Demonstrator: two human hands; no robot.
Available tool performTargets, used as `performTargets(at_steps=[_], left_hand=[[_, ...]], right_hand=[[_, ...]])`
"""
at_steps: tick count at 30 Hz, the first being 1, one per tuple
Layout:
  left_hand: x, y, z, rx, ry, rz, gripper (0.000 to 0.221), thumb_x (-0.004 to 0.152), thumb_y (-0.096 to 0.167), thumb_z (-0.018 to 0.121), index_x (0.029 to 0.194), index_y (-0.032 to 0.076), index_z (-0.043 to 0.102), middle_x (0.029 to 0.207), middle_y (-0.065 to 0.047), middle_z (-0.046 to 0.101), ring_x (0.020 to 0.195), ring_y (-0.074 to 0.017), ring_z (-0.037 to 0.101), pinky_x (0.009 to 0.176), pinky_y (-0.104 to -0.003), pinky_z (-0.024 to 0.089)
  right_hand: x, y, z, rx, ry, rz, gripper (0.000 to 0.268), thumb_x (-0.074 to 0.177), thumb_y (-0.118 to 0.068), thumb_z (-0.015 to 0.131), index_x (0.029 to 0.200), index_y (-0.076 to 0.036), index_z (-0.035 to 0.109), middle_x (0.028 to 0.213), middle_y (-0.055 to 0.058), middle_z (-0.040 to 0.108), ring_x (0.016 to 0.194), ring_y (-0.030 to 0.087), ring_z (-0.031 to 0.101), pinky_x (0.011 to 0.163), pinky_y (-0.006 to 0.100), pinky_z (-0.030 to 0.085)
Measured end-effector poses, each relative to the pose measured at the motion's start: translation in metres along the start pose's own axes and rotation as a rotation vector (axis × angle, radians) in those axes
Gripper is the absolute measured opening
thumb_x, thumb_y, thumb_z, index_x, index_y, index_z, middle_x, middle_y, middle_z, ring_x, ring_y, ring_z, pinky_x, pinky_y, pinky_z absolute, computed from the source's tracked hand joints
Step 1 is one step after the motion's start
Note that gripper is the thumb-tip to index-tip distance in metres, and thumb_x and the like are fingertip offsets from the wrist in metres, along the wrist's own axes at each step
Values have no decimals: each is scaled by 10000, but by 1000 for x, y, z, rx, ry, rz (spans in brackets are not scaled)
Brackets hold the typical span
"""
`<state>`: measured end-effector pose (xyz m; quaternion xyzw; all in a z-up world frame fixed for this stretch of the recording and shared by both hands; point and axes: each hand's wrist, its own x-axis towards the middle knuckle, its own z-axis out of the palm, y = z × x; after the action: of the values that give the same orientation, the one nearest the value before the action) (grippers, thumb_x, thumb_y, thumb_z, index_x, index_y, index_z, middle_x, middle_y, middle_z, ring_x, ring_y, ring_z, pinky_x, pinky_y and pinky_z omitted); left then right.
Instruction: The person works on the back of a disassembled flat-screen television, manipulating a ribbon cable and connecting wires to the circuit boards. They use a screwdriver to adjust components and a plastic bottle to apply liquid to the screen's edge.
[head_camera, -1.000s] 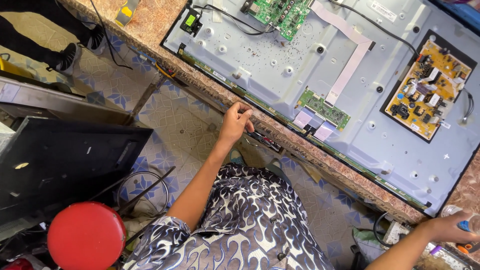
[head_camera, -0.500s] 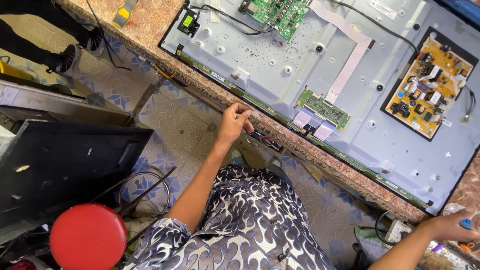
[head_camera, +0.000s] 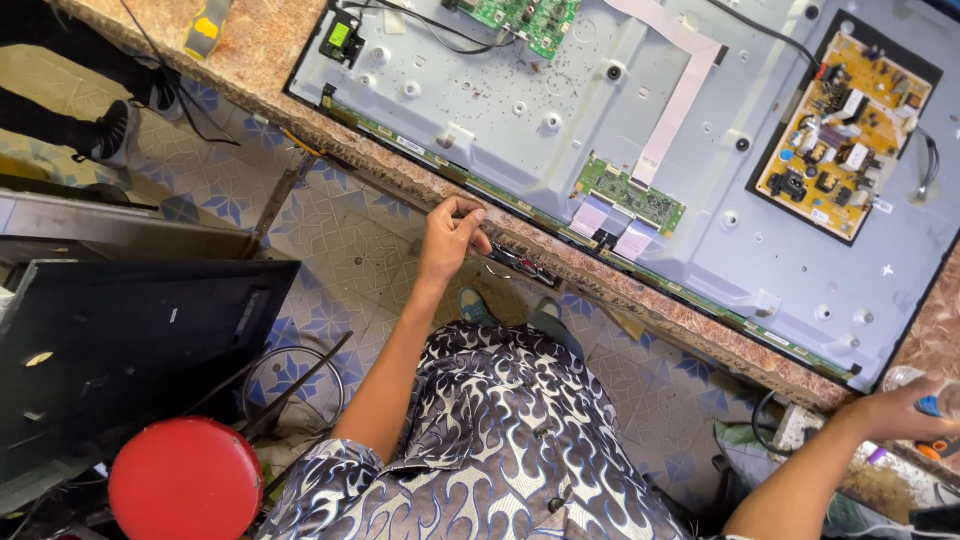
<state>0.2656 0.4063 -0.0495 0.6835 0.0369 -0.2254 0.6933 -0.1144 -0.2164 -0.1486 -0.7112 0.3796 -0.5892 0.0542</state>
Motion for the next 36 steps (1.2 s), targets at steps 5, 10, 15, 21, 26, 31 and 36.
performTargets(at_steps=[5,10,15,21,26,31,36], left_hand=[[0,1,1,27,21,10,146,994,235,626,1011,91,612,626,-76,730,516,-139,683,530,-257,528],[2,-3,1,17,7,40,153,1003,223,632,1019,72,617,631,-79,723,511,-145,677,508,-253,544],[-1,5,3,26,11,24,137,1011,203,639,1022,67,622,648,-67,724,525,-145,683,513,-242,548],[1,-2,2,-3,9,34,160,1012,227,642,1035,71,617,640,-83,720,519,-155,685,497,-245,517],[1,-2,3,-31,9,40,167,1003,233,650,1018,70,615,622,-97,713,506,-156,672,496,-244,499],[1,-5,3,-22,20,55,187,996,252,659,1023,72,619,627,-96,718,507,-155,674,500,-244,501],[1,-4,3,-25,21,56,173,1001,233,653,1020,65,618,629,-102,718,511,-158,673,510,-250,507]], right_hand=[[-11,46,1,-28,-23,227,688,1213,-224,836,1567,-191,247,1520,193,577,1362,335,730,1091,465,694],[-14,70,2,-63,-35,258,845,1232,-319,878,1606,-197,130,1582,159,547,1439,292,675,1124,417,645],[-17,81,1,-99,-69,414,949,1260,-397,856,1646,-142,28,1728,136,210,1617,299,363,1282,442,503],[-16,60,-3,-54,-83,281,833,1266,-334,834,1645,-193,106,1700,141,311,1581,348,421,1262,521,491],[-12,53,-3,-38,-70,242,805,1249,-307,843,1628,-144,152,1671,161,372,1560,336,457,1248,494,499],[-13,48,-4,39,-69,230,810,1251,-282,853,1630,-158,147,1667,172,393,1554,346,476,1239,513,499],[-11,43,-4,13,-85,173,764,1264,-229,828,1636,-186,162,1669,159,381,1555,353,460,1246,528,492]])
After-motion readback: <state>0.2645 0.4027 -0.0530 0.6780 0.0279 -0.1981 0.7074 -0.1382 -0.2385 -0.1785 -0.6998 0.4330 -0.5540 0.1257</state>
